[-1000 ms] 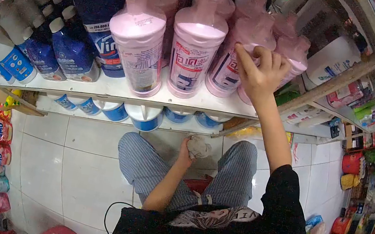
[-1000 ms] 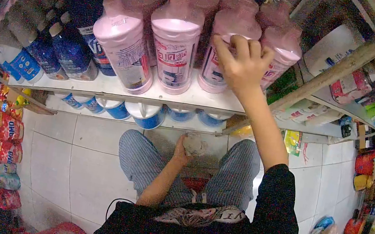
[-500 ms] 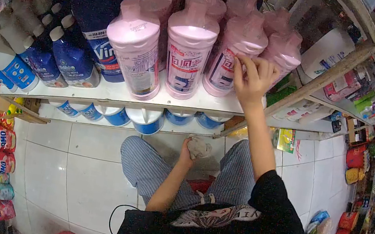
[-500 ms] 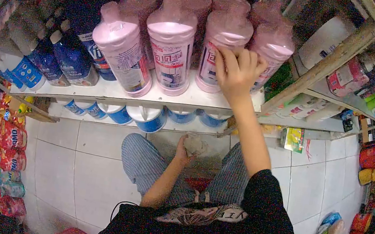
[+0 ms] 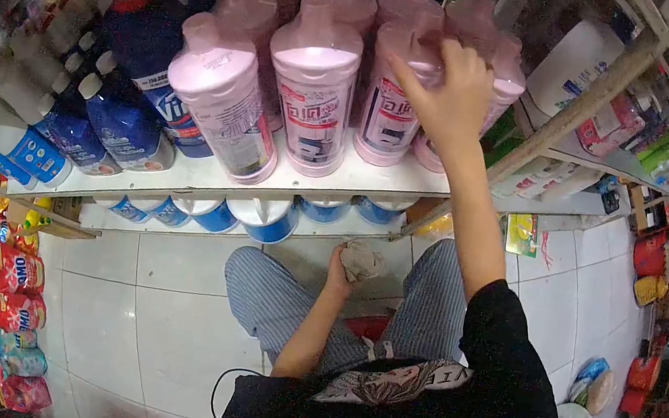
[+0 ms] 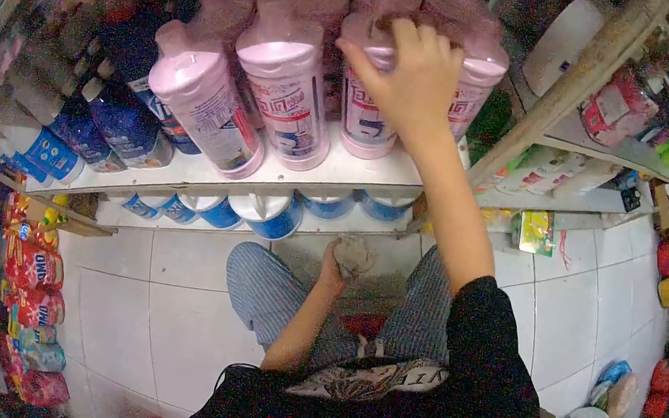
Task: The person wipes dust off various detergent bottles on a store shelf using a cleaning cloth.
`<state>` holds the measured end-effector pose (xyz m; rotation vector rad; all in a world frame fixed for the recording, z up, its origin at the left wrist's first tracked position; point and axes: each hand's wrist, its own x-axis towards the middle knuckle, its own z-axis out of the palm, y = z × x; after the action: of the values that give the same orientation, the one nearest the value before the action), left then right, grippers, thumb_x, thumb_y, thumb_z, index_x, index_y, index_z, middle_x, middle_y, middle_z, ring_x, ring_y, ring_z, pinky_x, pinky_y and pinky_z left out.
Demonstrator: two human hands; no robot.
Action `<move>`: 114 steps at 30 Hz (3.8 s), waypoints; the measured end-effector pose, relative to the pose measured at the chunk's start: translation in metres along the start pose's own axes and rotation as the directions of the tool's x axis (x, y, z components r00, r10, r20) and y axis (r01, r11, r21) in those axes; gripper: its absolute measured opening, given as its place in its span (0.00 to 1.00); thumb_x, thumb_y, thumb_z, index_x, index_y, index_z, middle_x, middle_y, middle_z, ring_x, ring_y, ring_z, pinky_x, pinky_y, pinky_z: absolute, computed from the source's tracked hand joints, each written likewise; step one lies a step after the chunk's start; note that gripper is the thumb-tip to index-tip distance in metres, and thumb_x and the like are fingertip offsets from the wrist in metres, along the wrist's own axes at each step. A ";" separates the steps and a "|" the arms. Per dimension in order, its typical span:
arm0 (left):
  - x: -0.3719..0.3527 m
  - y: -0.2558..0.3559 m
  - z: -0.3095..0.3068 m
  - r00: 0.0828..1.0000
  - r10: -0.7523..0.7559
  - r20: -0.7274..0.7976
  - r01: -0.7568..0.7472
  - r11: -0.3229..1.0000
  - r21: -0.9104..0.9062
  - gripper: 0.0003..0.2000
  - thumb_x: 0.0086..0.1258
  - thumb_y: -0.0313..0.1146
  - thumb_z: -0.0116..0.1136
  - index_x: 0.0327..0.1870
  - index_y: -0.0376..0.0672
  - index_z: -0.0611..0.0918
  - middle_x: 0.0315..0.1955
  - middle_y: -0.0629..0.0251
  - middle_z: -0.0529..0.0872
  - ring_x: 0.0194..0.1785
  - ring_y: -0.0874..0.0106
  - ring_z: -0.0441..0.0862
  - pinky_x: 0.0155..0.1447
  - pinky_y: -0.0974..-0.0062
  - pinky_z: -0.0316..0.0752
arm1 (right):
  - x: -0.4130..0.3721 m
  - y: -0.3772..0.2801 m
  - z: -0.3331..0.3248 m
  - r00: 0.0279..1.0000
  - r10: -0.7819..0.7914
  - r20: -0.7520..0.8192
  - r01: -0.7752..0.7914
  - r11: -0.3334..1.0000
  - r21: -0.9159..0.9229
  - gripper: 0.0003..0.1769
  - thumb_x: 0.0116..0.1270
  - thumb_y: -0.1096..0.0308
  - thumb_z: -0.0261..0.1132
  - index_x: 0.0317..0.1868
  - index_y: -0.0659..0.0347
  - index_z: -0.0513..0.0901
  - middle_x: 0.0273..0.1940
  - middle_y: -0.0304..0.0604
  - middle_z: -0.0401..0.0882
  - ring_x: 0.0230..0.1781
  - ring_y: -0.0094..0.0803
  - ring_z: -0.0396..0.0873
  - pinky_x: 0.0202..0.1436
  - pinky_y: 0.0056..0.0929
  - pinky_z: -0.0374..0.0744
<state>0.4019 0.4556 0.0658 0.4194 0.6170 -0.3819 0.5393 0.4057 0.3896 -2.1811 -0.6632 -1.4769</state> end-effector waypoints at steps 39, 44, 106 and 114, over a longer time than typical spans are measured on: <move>0.017 -0.006 -0.015 1.000 0.012 -0.002 -0.012 1.000 0.002 0.18 0.48 0.52 0.40 0.37 0.53 0.71 0.32 0.73 0.75 0.33 0.73 0.70 0.26 0.76 0.58 | -0.002 0.001 0.010 0.993 0.008 0.116 -0.010 1.000 0.015 0.09 0.47 0.66 0.54 0.24 0.63 0.71 0.23 0.47 0.69 0.27 0.41 0.67 0.31 0.37 0.62; 0.028 -0.009 -0.025 0.997 -0.015 0.077 0.017 0.999 -0.027 0.19 0.49 0.52 0.39 0.37 0.52 0.71 0.34 0.73 0.74 0.34 0.73 0.70 0.28 0.75 0.58 | 0.000 0.012 0.014 0.974 0.106 0.200 -0.147 0.969 0.199 0.11 0.47 0.63 0.54 0.22 0.64 0.71 0.21 0.49 0.71 0.25 0.43 0.69 0.29 0.38 0.63; -0.088 0.025 0.069 0.926 0.123 0.358 -0.265 -0.462 0.846 0.35 0.52 0.55 0.40 0.55 0.38 0.53 0.51 0.46 0.58 0.57 0.59 0.54 0.56 0.57 0.42 | -0.320 0.010 -0.053 -0.038 0.238 0.971 -0.589 -0.790 0.171 0.19 0.52 0.59 0.53 0.43 0.60 0.65 0.38 0.40 0.68 0.36 0.32 0.69 0.38 0.32 0.68; -0.184 0.132 0.252 0.133 0.182 0.974 -0.505 -0.833 0.225 0.19 0.46 0.30 0.54 0.42 0.38 0.70 0.39 0.57 0.72 0.46 0.60 0.66 0.50 0.69 0.57 | -0.370 0.025 -0.035 -0.305 0.182 0.935 -0.755 -0.644 -0.121 0.12 0.42 0.67 0.55 0.29 0.62 0.72 0.25 0.39 0.71 0.27 0.27 0.70 0.29 0.24 0.69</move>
<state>0.4438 0.4858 0.4010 2.3663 -0.7829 0.8391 0.4099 0.3094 0.0536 -1.0106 0.4140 0.7287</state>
